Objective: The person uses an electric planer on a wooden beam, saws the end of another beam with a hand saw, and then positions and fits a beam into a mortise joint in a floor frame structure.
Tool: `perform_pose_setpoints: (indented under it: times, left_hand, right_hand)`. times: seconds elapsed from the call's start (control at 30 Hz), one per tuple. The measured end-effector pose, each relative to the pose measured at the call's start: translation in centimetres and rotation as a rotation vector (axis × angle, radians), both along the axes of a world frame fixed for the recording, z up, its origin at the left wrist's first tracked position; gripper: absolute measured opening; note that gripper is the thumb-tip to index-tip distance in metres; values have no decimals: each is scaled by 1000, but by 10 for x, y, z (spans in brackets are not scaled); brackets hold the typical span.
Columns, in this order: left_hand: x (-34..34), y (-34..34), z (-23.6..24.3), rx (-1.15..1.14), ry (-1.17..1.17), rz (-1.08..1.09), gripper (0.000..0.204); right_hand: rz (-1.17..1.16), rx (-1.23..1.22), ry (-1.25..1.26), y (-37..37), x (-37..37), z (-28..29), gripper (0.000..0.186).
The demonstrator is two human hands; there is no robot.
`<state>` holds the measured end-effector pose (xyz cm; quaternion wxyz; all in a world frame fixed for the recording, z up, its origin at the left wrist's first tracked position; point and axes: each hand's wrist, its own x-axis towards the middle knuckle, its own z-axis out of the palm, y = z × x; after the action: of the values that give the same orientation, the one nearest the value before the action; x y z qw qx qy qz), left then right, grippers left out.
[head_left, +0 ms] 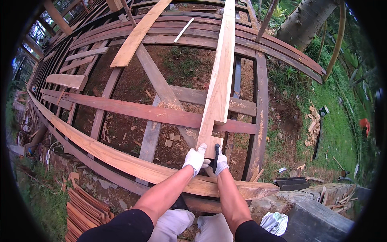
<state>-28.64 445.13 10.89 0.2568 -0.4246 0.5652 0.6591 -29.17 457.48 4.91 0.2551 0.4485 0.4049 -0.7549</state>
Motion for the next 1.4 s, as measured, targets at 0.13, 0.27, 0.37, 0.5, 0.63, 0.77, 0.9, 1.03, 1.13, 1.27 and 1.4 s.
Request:
perform_pose_setpoints:
  times: [0.13, 0.27, 0.37, 0.5, 0.63, 0.77, 0.9, 1.03, 1.13, 1.27, 1.4]
  left_hand:
    - [-39, 28, 21, 99, 232, -42, 64]
    - [-97, 44, 59, 306, 631, -92, 63]
    - [-104, -32, 104, 120, 682, -93, 53]
    - [-39, -89, 119, -445, 527, -520, 66]
    - [64, -74, 108, -791, 550, -1428, 108]
    - [136, -96, 81, -1037, 727, -1458, 107]
    - [125, -87, 56, -1045, 666, -1408, 69]
    - [118, -86, 44, -1027, 702, -1389, 47]
    - [107, -86, 42, -974, 719, -1409, 49]
    - [102, -86, 43, -952, 720, -1452, 51]
    - [100, -87, 48, -934, 670, -1497, 53]
  right_hand:
    - [-14, 4, 74, 29, -50, -24, 63]
    - [172, 380, 352, 105, -88, -12, 36]
    - [267, 649, 848, 133, -61, 77, 37]
    - [890, 1182, 827, 238, 48, 119, 81]
    - [1636, 1431, 357, 282, 172, 125, 146]
    - [1984, 1718, 815, 226, 172, 133, 100]
    - [1699, 1551, 919, 240, 153, 98, 92]
    - [1540, 1538, 1112, 249, 143, 88, 67]
    - [1621, 1489, 990, 245, 131, 99, 70]
    - [1666, 1434, 949, 246, 127, 99, 69]
    - [1661, 1319, 900, 243, 124, 102, 68]
